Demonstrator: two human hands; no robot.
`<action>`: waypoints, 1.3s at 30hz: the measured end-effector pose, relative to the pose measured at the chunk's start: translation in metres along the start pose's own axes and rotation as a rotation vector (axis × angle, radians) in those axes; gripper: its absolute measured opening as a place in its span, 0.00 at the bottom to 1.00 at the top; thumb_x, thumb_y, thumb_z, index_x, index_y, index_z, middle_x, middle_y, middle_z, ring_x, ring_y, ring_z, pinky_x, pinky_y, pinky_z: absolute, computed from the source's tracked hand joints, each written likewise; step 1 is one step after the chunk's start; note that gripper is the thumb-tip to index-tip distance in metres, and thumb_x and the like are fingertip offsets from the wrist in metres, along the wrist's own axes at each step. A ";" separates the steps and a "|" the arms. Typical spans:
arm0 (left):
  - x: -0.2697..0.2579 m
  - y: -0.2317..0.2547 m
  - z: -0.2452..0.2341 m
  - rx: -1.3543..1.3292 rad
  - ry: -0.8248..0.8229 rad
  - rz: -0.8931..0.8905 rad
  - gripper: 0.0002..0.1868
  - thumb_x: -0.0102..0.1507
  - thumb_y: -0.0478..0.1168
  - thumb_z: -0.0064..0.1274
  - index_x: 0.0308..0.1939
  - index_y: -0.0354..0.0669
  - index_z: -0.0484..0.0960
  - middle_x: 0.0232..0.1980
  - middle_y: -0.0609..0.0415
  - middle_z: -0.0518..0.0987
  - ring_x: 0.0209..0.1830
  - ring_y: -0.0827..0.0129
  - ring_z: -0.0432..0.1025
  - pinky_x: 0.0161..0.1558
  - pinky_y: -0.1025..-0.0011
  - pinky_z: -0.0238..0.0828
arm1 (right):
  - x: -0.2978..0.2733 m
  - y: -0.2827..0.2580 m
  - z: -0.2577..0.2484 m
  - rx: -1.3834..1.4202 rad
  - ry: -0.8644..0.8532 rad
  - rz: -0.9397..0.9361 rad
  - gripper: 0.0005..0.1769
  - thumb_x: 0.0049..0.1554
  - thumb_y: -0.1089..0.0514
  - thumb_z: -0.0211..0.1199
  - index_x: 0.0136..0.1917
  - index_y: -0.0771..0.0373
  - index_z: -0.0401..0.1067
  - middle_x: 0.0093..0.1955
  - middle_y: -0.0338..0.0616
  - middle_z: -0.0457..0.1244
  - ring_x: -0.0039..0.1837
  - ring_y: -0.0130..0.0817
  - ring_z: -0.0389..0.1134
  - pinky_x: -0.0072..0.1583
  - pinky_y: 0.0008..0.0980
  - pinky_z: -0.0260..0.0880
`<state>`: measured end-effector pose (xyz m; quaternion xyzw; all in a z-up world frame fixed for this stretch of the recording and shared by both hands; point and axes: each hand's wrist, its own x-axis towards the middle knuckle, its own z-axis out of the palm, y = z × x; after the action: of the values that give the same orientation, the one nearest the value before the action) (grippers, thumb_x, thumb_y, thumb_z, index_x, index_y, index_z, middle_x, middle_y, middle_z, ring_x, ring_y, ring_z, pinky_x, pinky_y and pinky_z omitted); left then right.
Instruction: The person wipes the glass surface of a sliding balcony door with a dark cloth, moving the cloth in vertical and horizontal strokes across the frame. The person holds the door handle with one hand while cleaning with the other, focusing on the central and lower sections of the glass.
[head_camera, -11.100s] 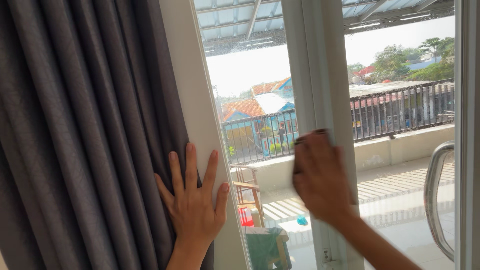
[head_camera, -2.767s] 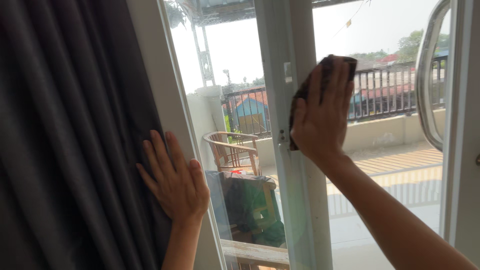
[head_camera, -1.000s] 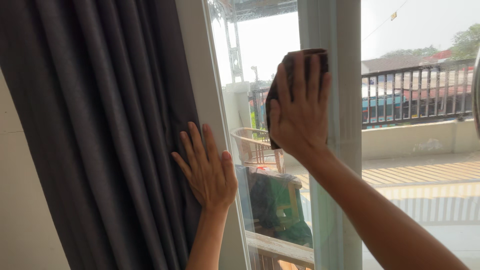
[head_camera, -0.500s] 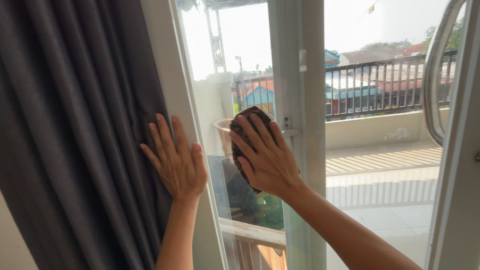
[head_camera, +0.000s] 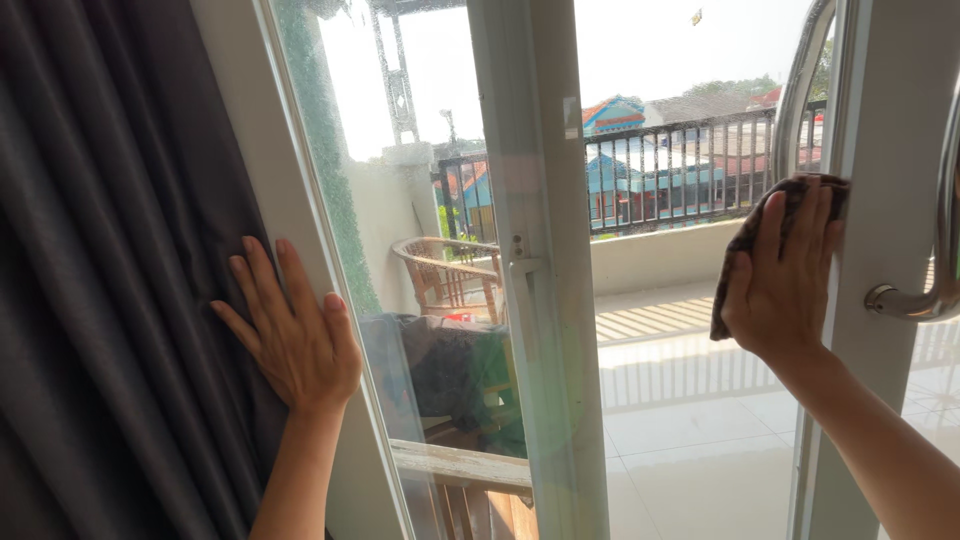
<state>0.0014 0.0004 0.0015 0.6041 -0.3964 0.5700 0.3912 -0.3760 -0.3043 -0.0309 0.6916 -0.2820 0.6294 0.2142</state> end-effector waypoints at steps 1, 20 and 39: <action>0.000 0.000 0.001 0.007 0.004 -0.002 0.37 0.75 0.55 0.17 0.81 0.32 0.54 0.84 0.33 0.47 0.85 0.42 0.39 0.77 0.35 0.20 | 0.006 -0.006 0.003 0.012 0.018 0.040 0.38 0.69 0.51 0.37 0.84 0.78 0.38 0.84 0.81 0.32 0.86 0.74 0.28 0.82 0.70 0.26; 0.006 -0.003 -0.001 0.007 0.016 -0.049 0.36 0.74 0.55 0.15 0.81 0.40 0.54 0.84 0.40 0.50 0.85 0.47 0.41 0.79 0.39 0.21 | 0.085 -0.348 0.050 0.249 0.076 -0.326 0.36 0.64 0.49 0.48 0.80 0.69 0.56 0.84 0.66 0.41 0.85 0.60 0.38 0.81 0.58 0.35; 0.008 -0.010 -0.013 -0.010 0.018 0.010 0.37 0.76 0.54 0.16 0.81 0.33 0.55 0.84 0.33 0.50 0.85 0.41 0.41 0.76 0.35 0.20 | -0.002 -0.183 0.023 0.138 -0.105 -0.349 0.34 0.62 0.48 0.50 0.77 0.65 0.60 0.83 0.65 0.43 0.84 0.62 0.42 0.79 0.61 0.38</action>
<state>0.0054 0.0162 0.0103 0.5949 -0.3990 0.5753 0.3948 -0.2385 -0.1821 -0.0245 0.7750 -0.1247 0.5635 0.2574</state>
